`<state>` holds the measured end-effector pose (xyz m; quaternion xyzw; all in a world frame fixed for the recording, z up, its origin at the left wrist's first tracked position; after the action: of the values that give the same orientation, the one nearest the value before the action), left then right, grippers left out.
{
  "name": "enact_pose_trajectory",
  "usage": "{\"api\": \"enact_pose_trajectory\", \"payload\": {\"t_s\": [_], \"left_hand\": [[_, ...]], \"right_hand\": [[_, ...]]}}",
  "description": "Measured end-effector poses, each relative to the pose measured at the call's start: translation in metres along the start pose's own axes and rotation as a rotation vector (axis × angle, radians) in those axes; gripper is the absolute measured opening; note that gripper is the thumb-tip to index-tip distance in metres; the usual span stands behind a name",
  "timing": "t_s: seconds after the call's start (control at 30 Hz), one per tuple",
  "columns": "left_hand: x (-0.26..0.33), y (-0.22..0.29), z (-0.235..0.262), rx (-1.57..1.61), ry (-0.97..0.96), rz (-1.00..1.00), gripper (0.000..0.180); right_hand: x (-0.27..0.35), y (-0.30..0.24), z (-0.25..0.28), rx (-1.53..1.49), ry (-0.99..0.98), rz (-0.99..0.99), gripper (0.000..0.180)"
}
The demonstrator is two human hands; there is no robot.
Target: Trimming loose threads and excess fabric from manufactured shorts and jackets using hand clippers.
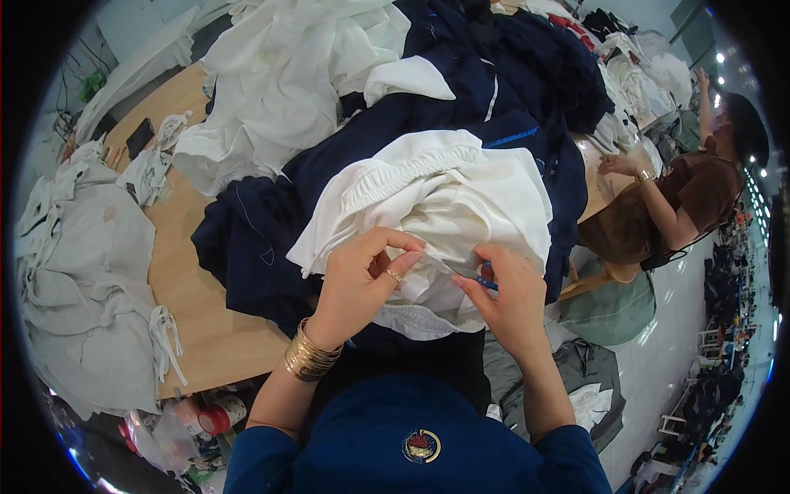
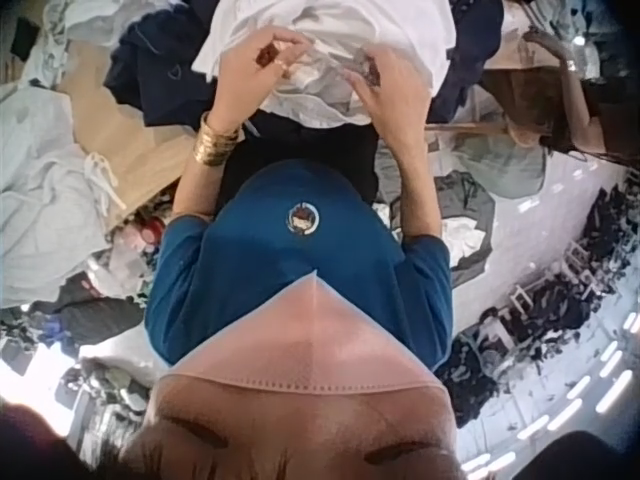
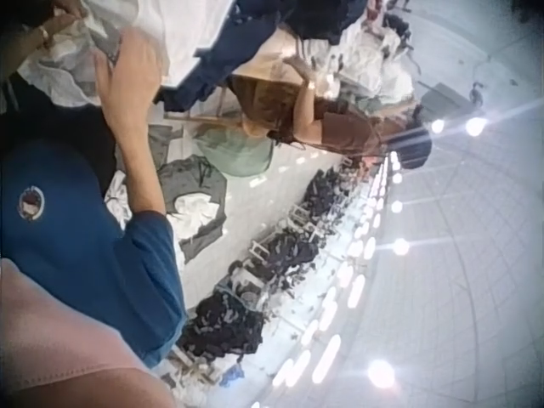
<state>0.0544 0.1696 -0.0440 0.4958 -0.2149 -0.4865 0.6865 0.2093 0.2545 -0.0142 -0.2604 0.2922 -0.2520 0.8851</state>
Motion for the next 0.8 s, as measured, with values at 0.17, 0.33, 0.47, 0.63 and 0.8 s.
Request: {"api": "enact_pose_trajectory", "payload": {"t_s": [0.17, 0.33, 0.47, 0.63, 0.8], "left_hand": [[-0.0011, 0.0011, -0.0048, 0.033, -0.011, 0.015, 0.010], [-0.0006, 0.0036, -0.0051, 0.019, -0.036, 0.005, 0.010], [-0.0010, 0.0044, -0.0050, 0.058, -0.010, -0.018, 0.010], [-0.0010, 0.0043, -0.0042, 0.050, -0.005, -0.033, 0.010], [0.0016, 0.0097, -0.0054, 0.061, -0.045, -0.043, 0.009]], "right_hand": [[-0.0014, -0.0096, -0.0035, 0.155, -0.083, 0.069, 0.026], [-0.0027, -0.0092, -0.0054, 0.152, -0.062, 0.059, 0.024], [-0.0035, -0.0104, -0.0060, 0.161, -0.064, 0.064, 0.024], [-0.0038, -0.0102, -0.0035, 0.171, -0.066, 0.066, 0.024], [-0.0035, -0.0098, -0.0054, 0.174, -0.071, 0.065, 0.023]]}}
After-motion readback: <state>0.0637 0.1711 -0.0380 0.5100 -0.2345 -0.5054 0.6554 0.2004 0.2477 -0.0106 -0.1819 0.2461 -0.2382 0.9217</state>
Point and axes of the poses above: each hand's wrist, its own x-axis away from the middle knuckle, its own z-axis out of the back of the hand, y = z × x, the point moved 7 cm from there along -x, towards the middle knuckle, and after that the axes turned 11 degrees about -x, right-handed, at the moved point
